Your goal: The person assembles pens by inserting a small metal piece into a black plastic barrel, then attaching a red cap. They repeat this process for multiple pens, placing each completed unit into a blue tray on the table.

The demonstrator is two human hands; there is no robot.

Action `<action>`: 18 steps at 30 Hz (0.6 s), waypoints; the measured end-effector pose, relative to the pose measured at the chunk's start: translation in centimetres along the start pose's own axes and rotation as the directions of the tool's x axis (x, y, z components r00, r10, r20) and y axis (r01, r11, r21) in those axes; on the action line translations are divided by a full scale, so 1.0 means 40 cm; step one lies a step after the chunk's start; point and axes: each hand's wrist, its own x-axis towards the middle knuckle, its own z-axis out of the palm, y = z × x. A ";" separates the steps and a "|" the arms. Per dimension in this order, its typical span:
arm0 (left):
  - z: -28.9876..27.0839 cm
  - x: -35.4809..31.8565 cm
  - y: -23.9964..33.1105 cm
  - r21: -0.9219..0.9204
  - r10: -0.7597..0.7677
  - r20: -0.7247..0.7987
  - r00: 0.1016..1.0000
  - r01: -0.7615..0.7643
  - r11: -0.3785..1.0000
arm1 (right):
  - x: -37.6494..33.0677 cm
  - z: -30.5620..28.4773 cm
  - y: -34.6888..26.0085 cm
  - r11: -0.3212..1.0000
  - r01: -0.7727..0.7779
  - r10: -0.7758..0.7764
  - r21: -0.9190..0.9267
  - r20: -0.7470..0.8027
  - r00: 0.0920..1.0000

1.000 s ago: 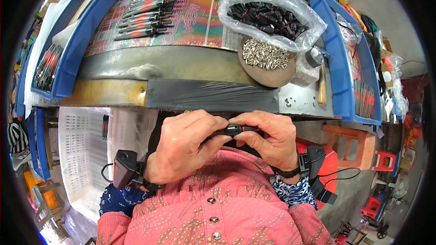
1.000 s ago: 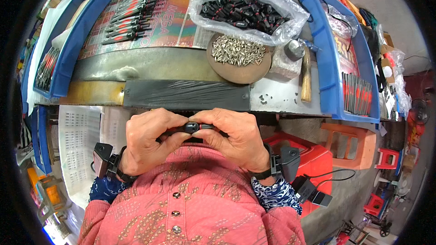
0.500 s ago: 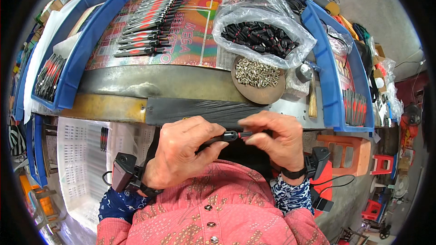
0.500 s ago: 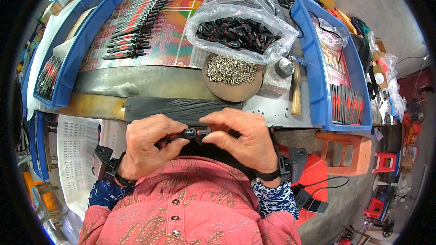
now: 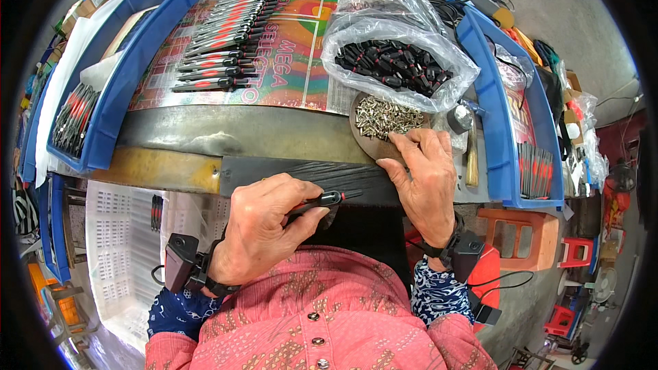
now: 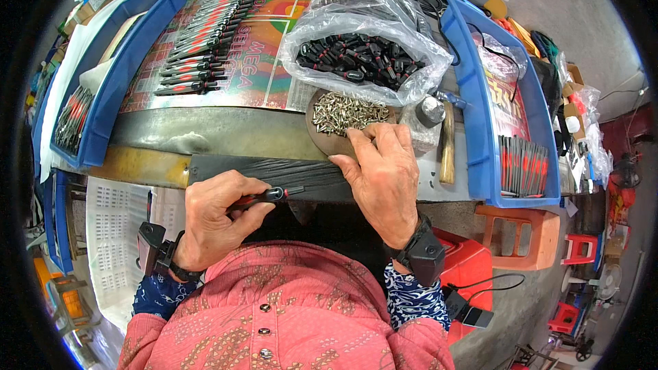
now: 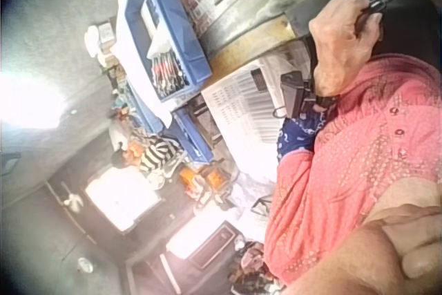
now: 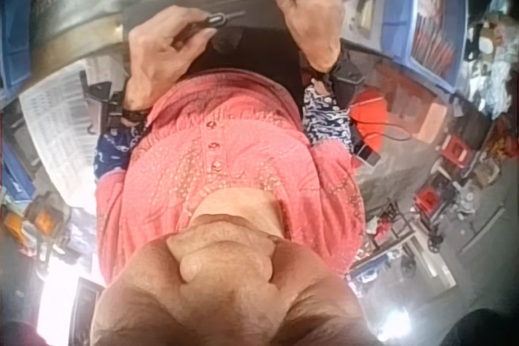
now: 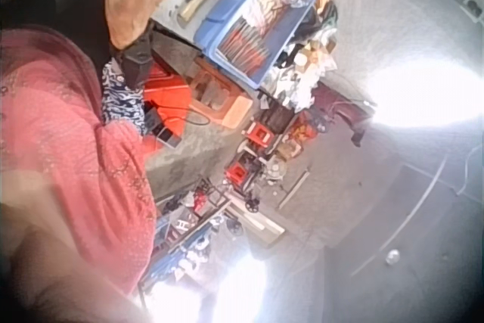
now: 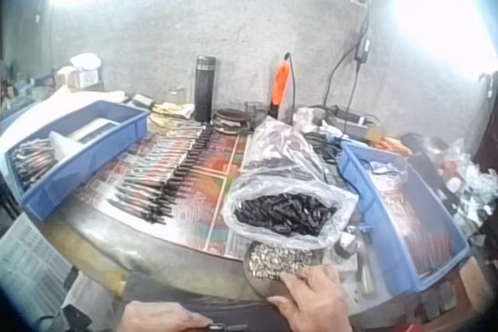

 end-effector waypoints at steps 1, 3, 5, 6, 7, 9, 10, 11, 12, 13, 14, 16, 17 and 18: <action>0.000 0.000 -0.001 0.021 -0.005 0.007 1.000 0.005 1.000 | 0.000 -0.001 0.000 1.000 0.003 -0.003 -0.006 0.009 1.000; 0.002 0.001 -0.003 -0.005 -0.008 0.008 1.000 0.008 1.000 | 0.002 -0.002 0.001 1.000 0.012 -0.012 -0.019 0.018 1.000; 0.002 0.000 -0.004 -0.003 -0.007 0.011 1.000 0.007 1.000 | 0.005 -0.002 0.001 0.999 0.022 -0.022 -0.026 0.020 1.000; 0.002 0.001 -0.004 0.002 -0.004 0.012 1.000 0.004 1.000 | 0.006 -0.002 0.000 0.999 0.024 -0.024 -0.023 0.024 0.999; 0.001 0.001 -0.003 0.031 0.000 0.017 1.000 -0.001 1.000 | 0.009 -0.004 0.001 1.000 0.026 -0.025 -0.014 0.026 0.999; -0.002 -0.003 0.004 0.012 -0.028 0.030 0.999 0.028 1.000 | 0.012 -0.006 0.002 1.000 0.031 -0.032 0.003 0.034 0.999; -0.004 -0.004 0.006 0.020 -0.053 0.045 0.998 0.052 0.998 | 0.014 -0.008 0.002 0.999 0.037 -0.037 0.011 0.040 0.999; -0.004 -0.004 0.008 0.015 -0.045 0.040 0.998 0.045 0.999 | 0.015 -0.010 0.003 0.999 0.040 -0.041 0.022 0.046 0.998; -0.004 -0.005 0.010 0.015 -0.050 0.042 0.998 0.049 0.999 | 0.016 -0.012 0.003 0.998 0.045 -0.046 0.038 0.050 0.998; -0.004 -0.007 0.012 0.022 -0.058 0.048 0.997 0.057 0.998 | 0.016 -0.015 0.004 0.997 0.047 -0.050 0.057 0.054 0.997; -0.004 -0.008 0.014 0.020 -0.048 0.046 0.998 0.047 0.999 | 0.016 -0.017 0.004 0.996 0.048 -0.052 0.079 0.057 0.997; -0.006 -0.012 0.016 0.036 -0.048 0.056 0.997 0.046 0.998 | 0.014 -0.019 0.003 0.993 0.024 -0.032 0.117 0.067 0.997; -0.005 -0.013 0.016 0.027 -0.021 0.039 0.999 0.020 0.999 | 0.013 -0.020 0.003 0.990 0.012 -0.022 0.139 0.071 0.997; -0.003 -0.013 0.014 0.023 -0.005 0.027 1.000 0.004 1.000 | 0.012 -0.021 0.003 0.988 -0.006 -0.007 0.156 0.083 0.996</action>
